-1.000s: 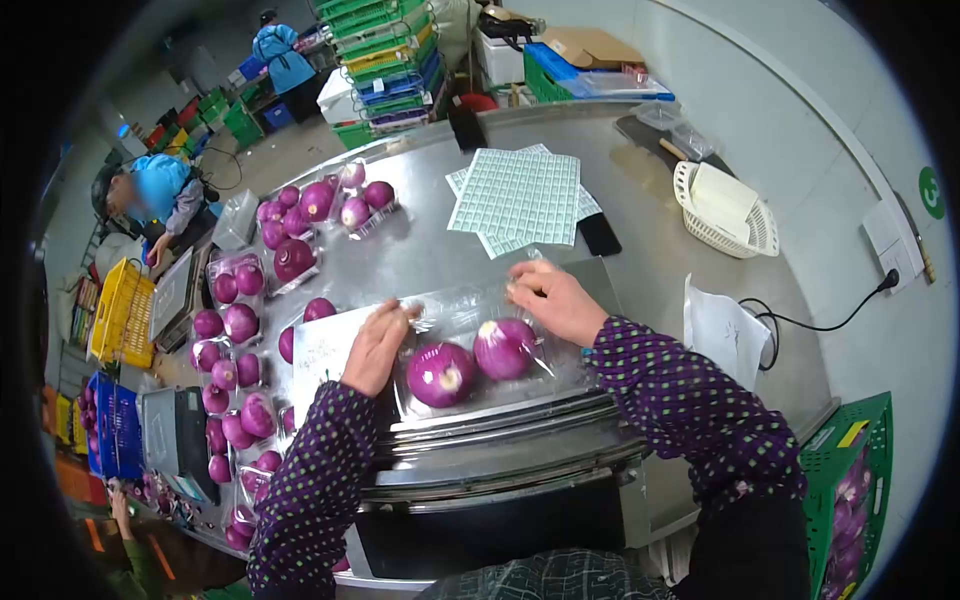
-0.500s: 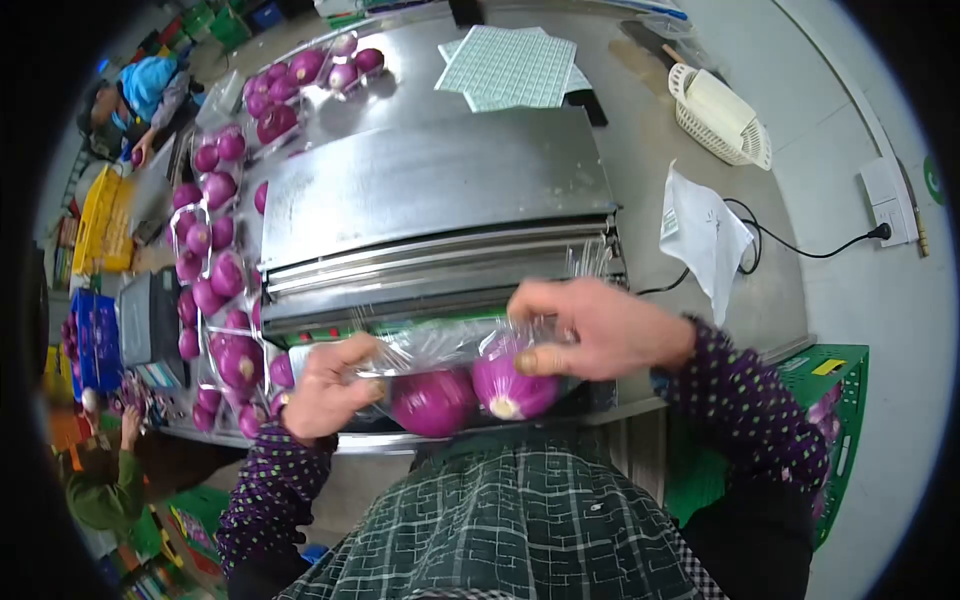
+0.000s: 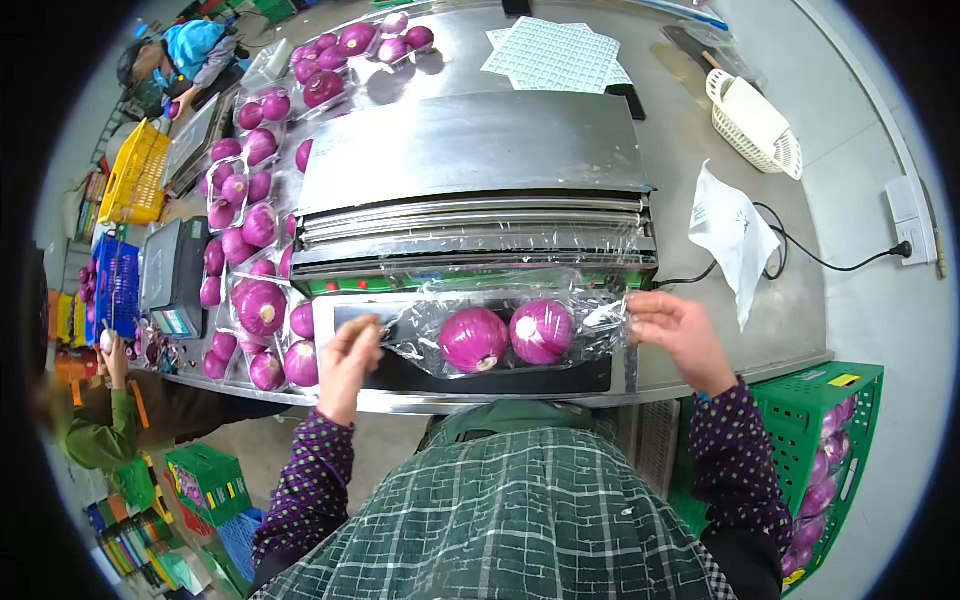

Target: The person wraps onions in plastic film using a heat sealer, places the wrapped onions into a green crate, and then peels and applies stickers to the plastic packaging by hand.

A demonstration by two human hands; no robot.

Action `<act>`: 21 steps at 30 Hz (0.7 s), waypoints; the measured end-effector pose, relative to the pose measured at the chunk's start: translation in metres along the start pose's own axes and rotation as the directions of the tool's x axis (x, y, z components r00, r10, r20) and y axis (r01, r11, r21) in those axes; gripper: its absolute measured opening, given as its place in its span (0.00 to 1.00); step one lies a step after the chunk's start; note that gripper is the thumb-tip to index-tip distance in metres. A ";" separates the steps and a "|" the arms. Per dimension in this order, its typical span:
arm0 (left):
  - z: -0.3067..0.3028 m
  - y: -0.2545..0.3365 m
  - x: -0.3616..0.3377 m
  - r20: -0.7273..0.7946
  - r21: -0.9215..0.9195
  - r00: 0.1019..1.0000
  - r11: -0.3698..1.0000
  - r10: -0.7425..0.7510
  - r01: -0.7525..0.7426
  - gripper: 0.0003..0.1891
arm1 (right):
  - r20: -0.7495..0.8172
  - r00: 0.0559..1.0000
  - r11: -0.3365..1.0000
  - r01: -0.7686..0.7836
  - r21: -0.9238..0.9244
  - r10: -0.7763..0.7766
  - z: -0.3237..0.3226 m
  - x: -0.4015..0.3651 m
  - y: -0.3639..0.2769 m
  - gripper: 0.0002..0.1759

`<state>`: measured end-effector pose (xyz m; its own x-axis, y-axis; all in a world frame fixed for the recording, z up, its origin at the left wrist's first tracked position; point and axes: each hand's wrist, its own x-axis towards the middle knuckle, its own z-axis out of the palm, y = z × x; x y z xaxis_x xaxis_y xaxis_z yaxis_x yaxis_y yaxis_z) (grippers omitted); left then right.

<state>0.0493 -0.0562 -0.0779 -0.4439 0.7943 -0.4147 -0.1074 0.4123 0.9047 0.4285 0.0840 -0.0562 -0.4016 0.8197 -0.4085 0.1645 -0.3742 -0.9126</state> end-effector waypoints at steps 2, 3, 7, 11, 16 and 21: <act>0.006 -0.022 0.003 0.040 0.005 0.964 0.964 0.264 -0.265 0.09 | -0.023 0.998 0.998 0.062 0.021 -0.061 0.002 0.001 0.025 0.11; 0.010 -0.025 0.003 0.010 -0.003 0.935 0.935 0.353 -0.353 0.09 | -0.057 0.992 0.992 0.119 0.040 -0.117 0.001 0.001 0.033 0.10; 0.032 -0.021 -0.002 -0.243 -0.336 0.952 0.905 0.185 -0.262 0.12 | -0.319 0.894 0.942 0.334 0.007 -0.315 0.039 0.008 0.030 0.04; 0.032 -0.014 0.016 -0.204 -0.530 0.977 0.831 0.066 -0.167 0.12 | -0.353 0.883 0.947 0.320 -0.028 -0.309 0.055 0.038 0.030 0.05; 0.011 -0.035 0.017 0.000 -0.006 0.949 0.949 0.315 -0.315 0.09 | -0.405 0.870 0.957 0.287 -0.047 -0.280 0.038 0.047 0.046 0.05; 0.045 -0.034 0.011 -0.187 -0.195 0.901 0.884 0.392 -0.425 0.09 | -0.469 0.806 0.911 0.413 0.007 -0.362 0.052 0.050 0.046 0.04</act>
<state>0.0877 -0.0414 -0.1178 -0.6080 0.7939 -0.0006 -0.0800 -0.0606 0.9949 0.3686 0.0857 -0.1176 0.0389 0.9992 -0.0059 -0.0222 -0.0050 -0.9997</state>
